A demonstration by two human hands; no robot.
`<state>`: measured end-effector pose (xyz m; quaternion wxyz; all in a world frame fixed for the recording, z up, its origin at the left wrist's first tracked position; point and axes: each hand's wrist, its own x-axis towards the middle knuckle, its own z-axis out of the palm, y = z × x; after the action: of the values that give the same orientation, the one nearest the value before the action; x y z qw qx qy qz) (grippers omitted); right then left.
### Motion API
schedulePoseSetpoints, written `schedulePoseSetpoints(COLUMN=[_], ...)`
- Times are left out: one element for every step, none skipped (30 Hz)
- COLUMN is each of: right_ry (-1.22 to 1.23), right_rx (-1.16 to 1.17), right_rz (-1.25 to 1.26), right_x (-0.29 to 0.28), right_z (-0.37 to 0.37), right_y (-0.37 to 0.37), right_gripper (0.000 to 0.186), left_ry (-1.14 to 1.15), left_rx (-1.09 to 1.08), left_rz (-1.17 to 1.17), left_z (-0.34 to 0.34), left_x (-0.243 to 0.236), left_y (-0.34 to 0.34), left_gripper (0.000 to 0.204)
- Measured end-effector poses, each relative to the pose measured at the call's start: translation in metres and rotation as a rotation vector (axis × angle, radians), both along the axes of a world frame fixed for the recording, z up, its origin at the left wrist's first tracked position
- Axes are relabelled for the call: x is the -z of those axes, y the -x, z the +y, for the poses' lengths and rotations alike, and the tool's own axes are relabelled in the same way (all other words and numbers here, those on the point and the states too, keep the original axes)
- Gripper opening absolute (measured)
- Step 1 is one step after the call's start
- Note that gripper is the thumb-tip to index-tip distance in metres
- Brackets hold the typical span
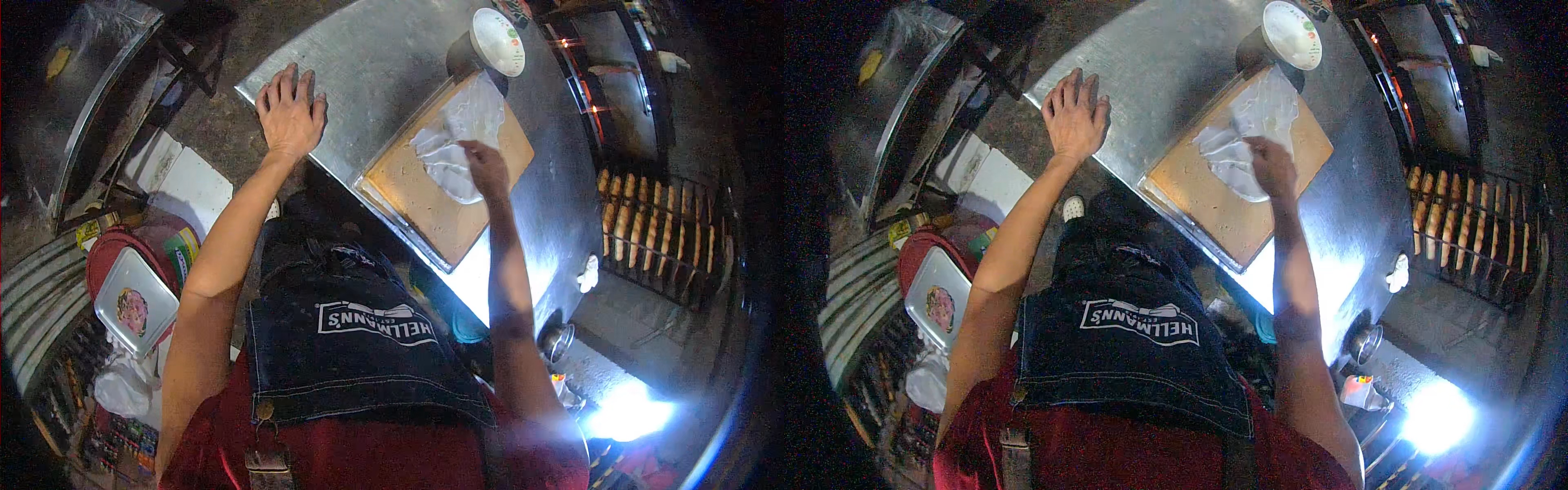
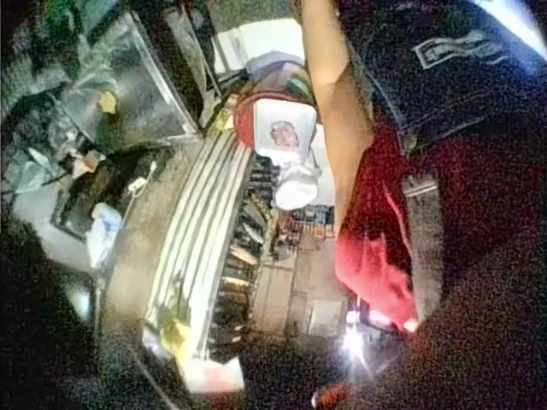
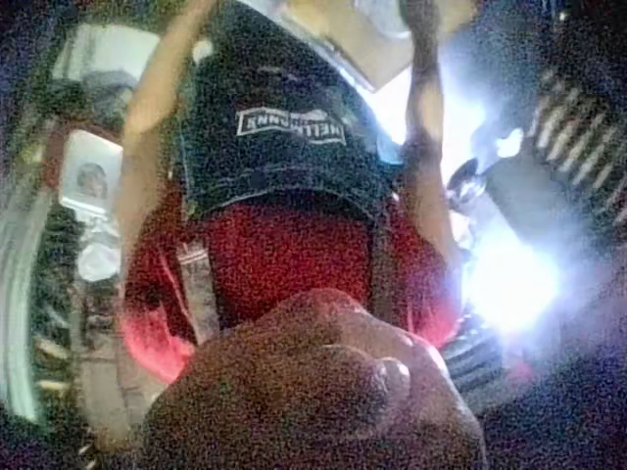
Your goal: Spreading a white creamy topping or icing onto a rectangular cake layer using a spoon.
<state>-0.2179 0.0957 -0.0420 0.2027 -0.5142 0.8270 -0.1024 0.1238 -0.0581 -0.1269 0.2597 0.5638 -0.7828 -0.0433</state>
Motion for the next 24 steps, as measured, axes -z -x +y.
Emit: schedulePoseSetpoints(right_ry=[-0.082,-0.105,-0.128,-0.123,-0.102,-0.083,-0.029,0.015,0.057,0.056,0.071,0.090,-0.060,-0.052,-0.041,-0.001,-0.003,0.091,0.188,0.193,0.197,0.215,0.209,0.208], right_rx=[-0.030,-0.039,-0.036,-0.032,-0.100,-0.171,-0.115,-0.003,0.120,0.131,0.027,-0.091,-0.048,-0.038,-0.019,-0.069,-0.063,0.038,0.143,0.173,0.205,0.235,0.235,0.239], right_rz=[0.125,0.082,0.043,0.041,-0.006,-0.056,0.006,-0.022,-0.044,-0.044,0.004,0.049,0.091,0.041,-0.004,-0.046,-0.049,-0.164,-0.275,-0.230,-0.185,-0.235,-0.241,-0.297], right_x=[-0.002,-0.019,-0.036,-0.034,-0.030,-0.028,-0.028,-0.033,-0.040,-0.030,-0.012,-0.005,0.009,-0.006,-0.029,-0.027,-0.023,-0.017,-0.012,-0.008,-0.004,-0.001,0.000,-0.001], right_z=[0.004,0.005,0.008,0.012,0.015,0.015,0.009,0.000,-0.004,-0.003,0.005,0.005,0.018,0.023,0.029,0.039,0.047,0.057,0.065,0.075,0.083,0.087,0.085,0.081], right_y=[-0.021,-0.055,-0.076,-0.068,-0.055,-0.042,-0.028,-0.019,-0.011,-0.003,0.009,0.009,-0.002,-0.037,-0.063,-0.053,-0.037,-0.014,0.011,0.041,0.064,0.070,0.063,0.052], right_gripper=[0.028,0.028,0.028,0.028,0.028,0.028,0.029,0.027,0.025,0.025,0.026,0.026,0.027,0.025,0.025,0.026,0.026,0.026,0.027,0.026,0.026,0.026,0.026,0.025], left_ry=[0.003,0.017,0.033,0.039,0.036,0.031,0.033,0.036,0.037,0.035,0.029,0.027,0.028,0.031,0.037,0.050,0.047,0.039,0.032,0.030,0.022,0.013,0.008,0.006], left_rx=[-0.010,-0.014,-0.007,-0.003,-0.001,-0.001,0.005,-0.006,-0.005,0.007,0.002,-0.015,-0.007,-0.021,-0.026,-0.013,-0.007,-0.020,-0.029,-0.016,-0.013,-0.016,-0.017,-0.021], left_rz=[-0.004,0.005,0.017,0.015,0.013,0.010,0.006,-0.009,-0.018,-0.019,-0.050,-0.085,-0.087,-0.077,-0.062,-0.039,-0.042,-0.072,-0.098,-0.095,-0.084,-0.077,-0.083,-0.077], left_z=[0.000,0.000,0.001,0.001,0.000,0.001,0.001,0.000,0.000,0.000,0.000,-0.003,-0.004,-0.003,-0.001,-0.002,-0.001,-0.001,-0.002,-0.004,-0.004,-0.003,-0.003,-0.003], left_x=[0.000,0.003,0.004,0.002,0.000,0.000,0.000,0.003,0.003,0.004,0.003,0.003,0.003,0.008,0.010,0.009,0.008,0.007,0.006,0.006,0.006,0.007,0.008,0.009], left_y=[-0.001,-0.006,-0.009,-0.007,-0.005,-0.004,-0.003,-0.004,-0.002,0.000,0.005,0.005,0.006,-0.003,-0.007,-0.006,-0.007,-0.008,-0.006,-0.002,0.002,0.004,0.002,0.000], left_gripper=[0.049,0.050,0.051,0.051,0.051,0.051,0.051,0.051,0.051,0.051,0.050,0.050,0.050,0.050,0.050,0.051,0.051,0.051,0.051,0.051,0.050,0.050,0.050,0.050])
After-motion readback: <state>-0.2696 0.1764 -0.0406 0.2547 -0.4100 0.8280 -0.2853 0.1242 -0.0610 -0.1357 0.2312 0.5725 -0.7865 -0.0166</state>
